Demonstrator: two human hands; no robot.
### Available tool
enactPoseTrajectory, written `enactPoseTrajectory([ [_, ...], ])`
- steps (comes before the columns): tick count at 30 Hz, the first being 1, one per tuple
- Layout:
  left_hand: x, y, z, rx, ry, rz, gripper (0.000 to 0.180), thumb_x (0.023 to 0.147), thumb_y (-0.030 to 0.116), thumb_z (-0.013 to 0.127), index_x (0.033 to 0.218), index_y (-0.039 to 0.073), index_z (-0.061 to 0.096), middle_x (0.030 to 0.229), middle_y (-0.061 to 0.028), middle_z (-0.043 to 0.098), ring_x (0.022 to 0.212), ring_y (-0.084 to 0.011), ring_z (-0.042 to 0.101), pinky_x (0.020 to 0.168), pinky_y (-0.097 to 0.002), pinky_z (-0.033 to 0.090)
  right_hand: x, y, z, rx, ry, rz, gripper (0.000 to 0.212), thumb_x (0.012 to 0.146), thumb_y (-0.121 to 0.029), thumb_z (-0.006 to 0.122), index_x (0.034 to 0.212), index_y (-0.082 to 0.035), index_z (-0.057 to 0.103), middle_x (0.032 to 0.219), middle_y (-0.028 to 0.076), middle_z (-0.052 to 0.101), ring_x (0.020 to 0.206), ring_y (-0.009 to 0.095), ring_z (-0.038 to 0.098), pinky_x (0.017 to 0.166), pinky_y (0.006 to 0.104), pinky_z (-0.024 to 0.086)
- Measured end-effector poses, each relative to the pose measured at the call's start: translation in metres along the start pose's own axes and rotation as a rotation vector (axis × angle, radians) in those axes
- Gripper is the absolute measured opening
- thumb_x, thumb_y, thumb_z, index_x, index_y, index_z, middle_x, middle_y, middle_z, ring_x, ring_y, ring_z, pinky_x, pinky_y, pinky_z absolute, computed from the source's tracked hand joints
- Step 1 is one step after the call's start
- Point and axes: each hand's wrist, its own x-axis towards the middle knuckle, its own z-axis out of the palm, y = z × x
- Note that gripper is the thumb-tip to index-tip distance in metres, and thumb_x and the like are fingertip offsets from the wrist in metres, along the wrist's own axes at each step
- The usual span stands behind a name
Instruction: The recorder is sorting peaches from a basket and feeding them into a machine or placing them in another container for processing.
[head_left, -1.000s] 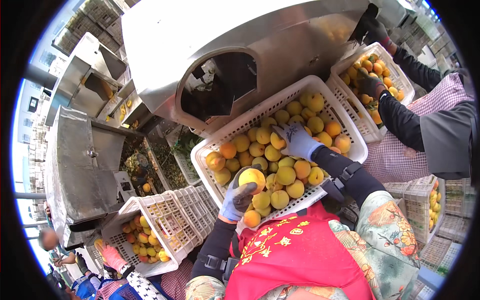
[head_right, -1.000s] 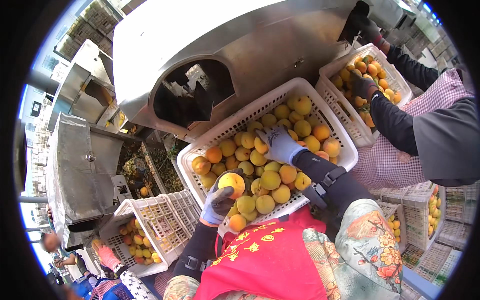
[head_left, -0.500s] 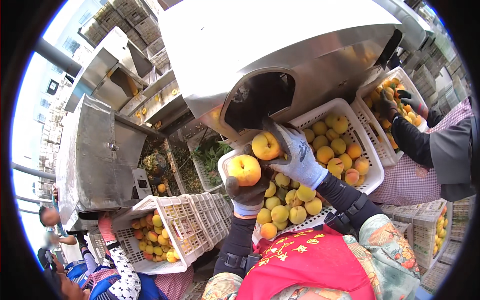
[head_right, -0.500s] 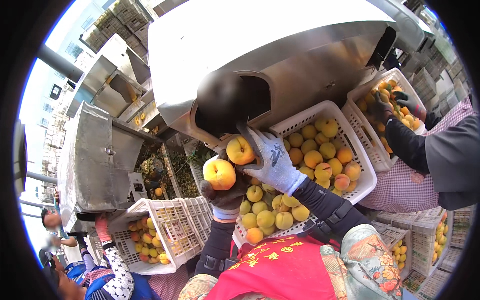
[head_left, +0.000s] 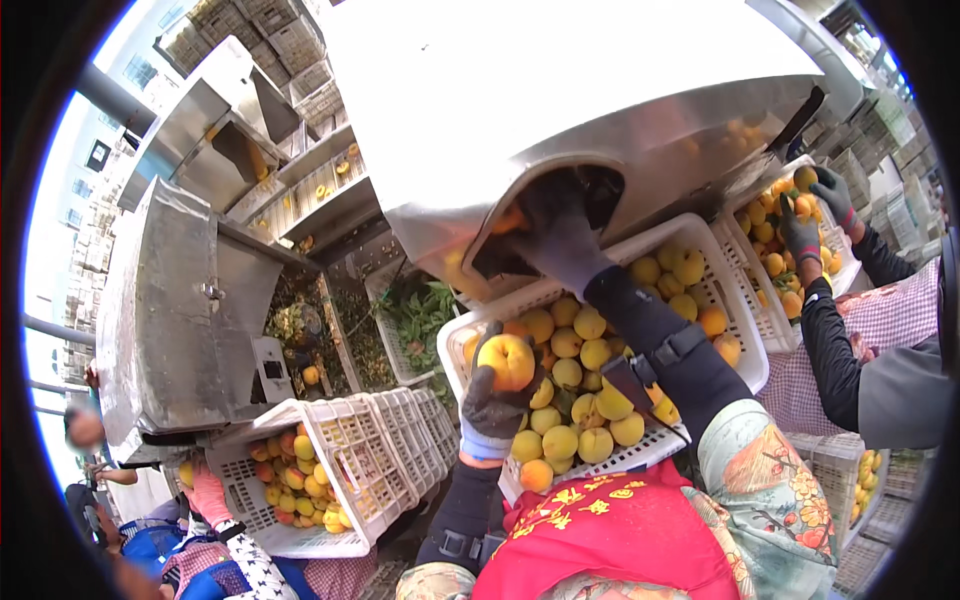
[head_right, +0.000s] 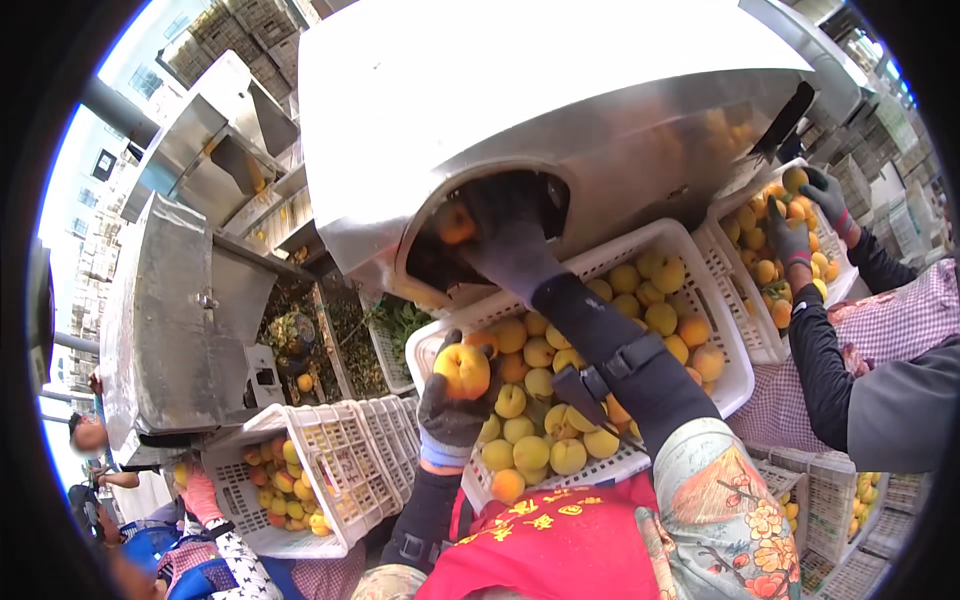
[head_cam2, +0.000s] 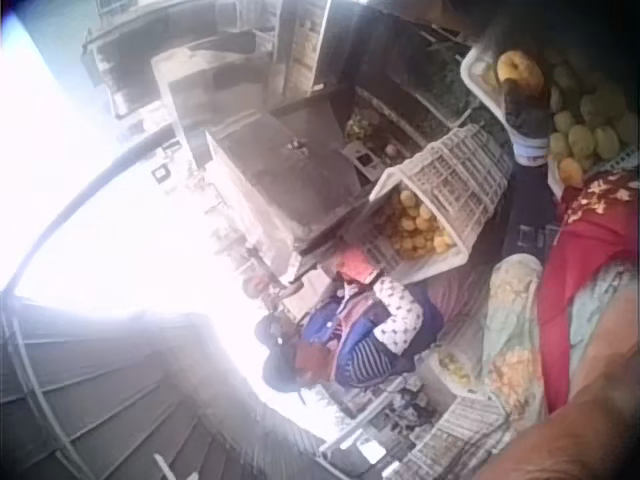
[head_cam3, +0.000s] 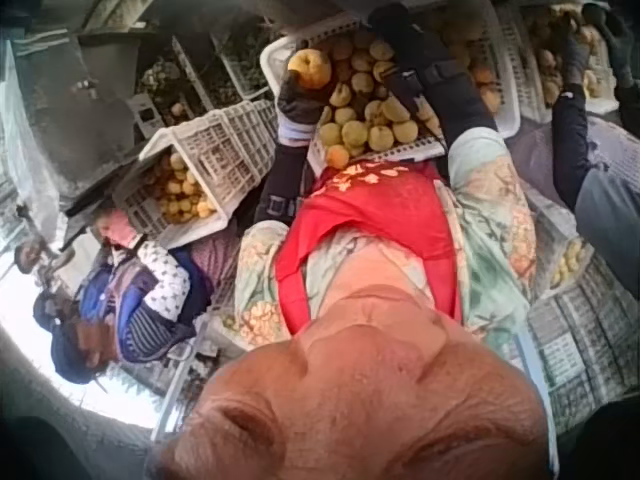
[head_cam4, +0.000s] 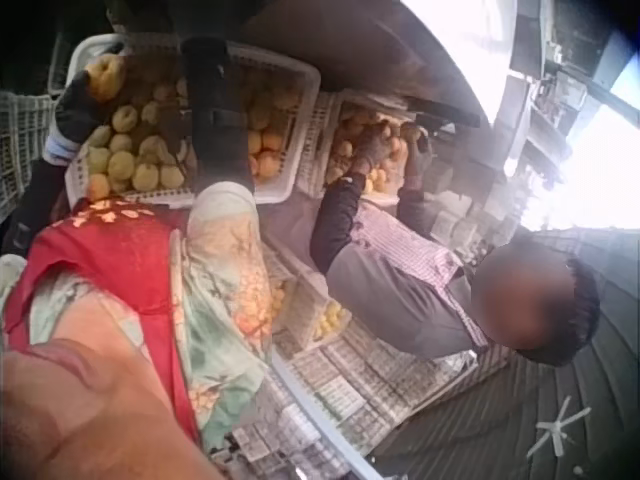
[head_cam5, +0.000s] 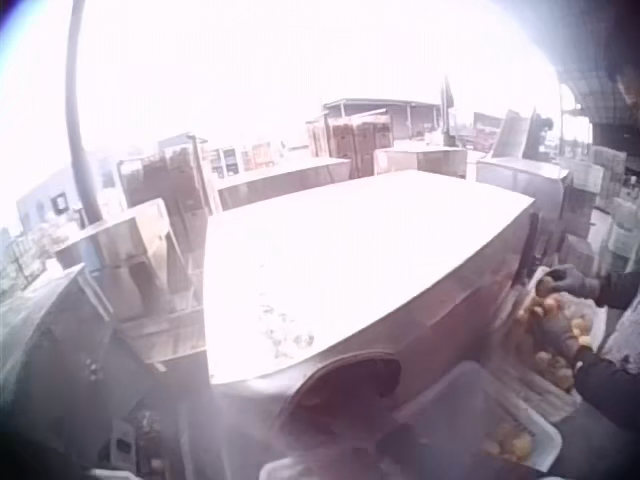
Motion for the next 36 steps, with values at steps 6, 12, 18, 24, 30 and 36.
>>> enactPoseTrajectory([
  [6, 0.006, 0.007, -0.002, -0.134, -0.044, -0.057, 0.066, 0.089, 0.05, 0.058, 0.138, 0.009, 0.042, 0.134, -0.0198, 0.049, 0.121, -0.0351, 0.05, 0.098, -0.0459, 0.045, -0.036, -0.068, -0.079, 0.757, -0.383, 0.54, 0.056, 0.078, -0.025, 0.072, 0.129, -0.008, 0.056, 0.115, 0.017, 0.061, 0.106, 0.033, 0.057, 0.095, 0.043, 0.042],
  [12, 0.006, -0.014, 0.025, 0.013, 0.04, -0.044, 0.054, 0.095, 0.037, 0.054, 0.135, 0.004, 0.044, 0.126, -0.0181, 0.056, 0.107, -0.0331, 0.06, 0.093, -0.0416, 0.05, -0.12, -0.085, -0.08, 0.485, -0.183, 0.171, 0.091, 0.068, -0.03, 0.08, 0.143, -0.003, 0.037, 0.138, 0.018, 0.048, 0.121, 0.036, 0.05, 0.104, 0.0426, 0.036],
  [18, 0.015, -0.001, 0.025, 0.393, -0.129, 0.066, 0.055, 0.096, 0.016, 0.053, 0.144, 0.0, 0.033, 0.14, -0.0121, 0.044, 0.124, -0.0223, 0.049, 0.103, -0.0339, 0.042, -0.108, -0.078, -0.089, 0.427, -0.128, 0.266, 0.093, 0.061, -0.029, 0.08, 0.141, -0.006, 0.04, 0.127, 0.019, 0.054, 0.115, 0.038, 0.05, 0.103, 0.0475, 0.033],
  [24, 0.019, 0.002, 0.003, 0.397, -0.063, 0.195, 0.046, 0.098, 0.019, 0.051, 0.143, 0.011, 0.041, 0.132, -0.0066, 0.052, 0.112, -0.0173, 0.055, 0.095, -0.0331, 0.046, -0.071, -0.072, -0.06, 0.303, -0.006, 0.18, 0.089, 0.063, -0.036, 0.079, 0.139, -0.005, 0.042, 0.125, 0.019, 0.054, 0.115, 0.038, 0.05, 0.106, 0.051, 0.029],
  [30, -0.007, -0.014, -0.063, 0.689, 0.267, 0.0, 0.046, 0.093, 0.015, 0.06, 0.135, 0.002, 0.047, 0.123, -0.0095, 0.058, 0.11, -0.0173, 0.057, 0.087, -0.0269, 0.05, -0.06, -0.05, -0.022, 0.089, 0.034, 0.182, 0.089, 0.065, -0.042, 0.079, 0.135, -0.001, 0.043, 0.13, 0.019, 0.051, 0.117, 0.041, 0.048, 0.108, 0.0537, 0.028],
  [36, 0.028, -0.038, -0.075, 1.536, 0.136, 0.174, 0.057, 0.081, 0.027, 0.069, 0.13, 0.003, 0.054, 0.122, -0.0184, 0.06, 0.112, -0.0285, 0.059, 0.094, -0.0352, 0.046, 0.002, -0.011, -0.009, 0.147, 0.175, -0.002, 0.058, 0.071, -0.024, 0.075, 0.124, -0.007, 0.057, 0.131, 0.02, 0.052, 0.114, 0.037, 0.054, 0.097, 0.0474, 0.042],
])
